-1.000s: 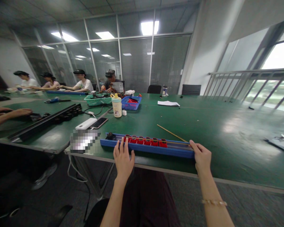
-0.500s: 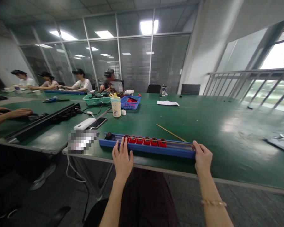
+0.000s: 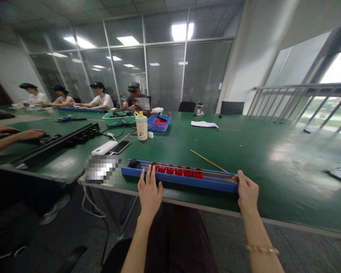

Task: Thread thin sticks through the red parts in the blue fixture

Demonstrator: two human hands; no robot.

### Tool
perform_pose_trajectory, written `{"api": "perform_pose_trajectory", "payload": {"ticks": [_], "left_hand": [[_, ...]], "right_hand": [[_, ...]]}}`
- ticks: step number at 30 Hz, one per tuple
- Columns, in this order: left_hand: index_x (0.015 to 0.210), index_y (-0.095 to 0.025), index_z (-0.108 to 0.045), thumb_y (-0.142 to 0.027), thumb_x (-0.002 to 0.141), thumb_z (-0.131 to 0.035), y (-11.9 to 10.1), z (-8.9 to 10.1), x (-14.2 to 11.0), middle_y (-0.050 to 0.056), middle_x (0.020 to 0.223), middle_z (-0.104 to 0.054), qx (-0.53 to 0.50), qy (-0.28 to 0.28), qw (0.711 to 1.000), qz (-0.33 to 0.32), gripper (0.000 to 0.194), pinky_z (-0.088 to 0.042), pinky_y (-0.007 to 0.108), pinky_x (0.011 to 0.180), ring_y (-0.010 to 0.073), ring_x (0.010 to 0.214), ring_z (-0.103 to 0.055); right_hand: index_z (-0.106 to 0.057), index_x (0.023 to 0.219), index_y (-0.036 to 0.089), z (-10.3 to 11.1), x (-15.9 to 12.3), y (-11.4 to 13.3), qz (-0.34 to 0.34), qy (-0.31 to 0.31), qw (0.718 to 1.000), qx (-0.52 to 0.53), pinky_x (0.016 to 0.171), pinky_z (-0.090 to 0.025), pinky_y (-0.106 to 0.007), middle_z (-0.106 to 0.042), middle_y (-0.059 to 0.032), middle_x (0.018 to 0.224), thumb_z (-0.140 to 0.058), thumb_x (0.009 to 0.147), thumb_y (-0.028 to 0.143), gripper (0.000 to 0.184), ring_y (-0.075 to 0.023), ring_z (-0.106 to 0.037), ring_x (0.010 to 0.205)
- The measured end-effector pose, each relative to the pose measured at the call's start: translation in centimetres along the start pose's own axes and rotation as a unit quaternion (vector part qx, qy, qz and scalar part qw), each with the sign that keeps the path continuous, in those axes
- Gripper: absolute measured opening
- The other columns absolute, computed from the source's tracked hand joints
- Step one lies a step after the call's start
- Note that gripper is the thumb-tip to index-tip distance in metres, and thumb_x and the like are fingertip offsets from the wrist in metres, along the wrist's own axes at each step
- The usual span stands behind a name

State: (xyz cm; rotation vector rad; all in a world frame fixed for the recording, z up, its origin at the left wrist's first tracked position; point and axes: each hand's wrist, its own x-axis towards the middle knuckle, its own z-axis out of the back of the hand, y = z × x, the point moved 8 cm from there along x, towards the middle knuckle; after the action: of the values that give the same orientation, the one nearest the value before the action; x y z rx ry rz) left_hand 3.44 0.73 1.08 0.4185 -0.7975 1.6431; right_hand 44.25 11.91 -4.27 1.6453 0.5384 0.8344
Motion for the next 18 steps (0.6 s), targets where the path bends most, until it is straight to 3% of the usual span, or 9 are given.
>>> {"api": "perform_pose_trajectory", "payload": {"ticks": [7,18], "left_hand": [[0.153,-0.017,-0.028,-0.024,0.092,-0.046,0.1,0.0,0.0,0.009,0.158,-0.035,0.004,0.005,1.0,0.002,0.063,-0.039,0.047,0.111,0.0304,0.146,-0.027],[0.153,-0.018,-0.029,-0.024,0.092,-0.045,0.0,0.1,0.0,0.009,0.158,-0.035,0.005,0.009,1.0,-0.002,0.063,-0.039,0.046,0.111,0.0305,0.146,-0.028]], "right_hand": [[-0.071,0.071,0.014,-0.6,-0.1,0.0,-0.011,0.051,0.998,-0.033,0.065,-0.037,-0.029,-0.061,0.0013,0.06,-0.08,0.06,0.062,0.05,-0.0141,-0.05,0.063],[-0.069,0.07,0.014,-0.4,0.3,-0.9,-0.033,0.037,0.999,0.02,0.062,-0.041,-0.028,-0.061,0.0022,0.059,-0.083,0.054,0.062,0.053,-0.0123,-0.051,0.06]]}}
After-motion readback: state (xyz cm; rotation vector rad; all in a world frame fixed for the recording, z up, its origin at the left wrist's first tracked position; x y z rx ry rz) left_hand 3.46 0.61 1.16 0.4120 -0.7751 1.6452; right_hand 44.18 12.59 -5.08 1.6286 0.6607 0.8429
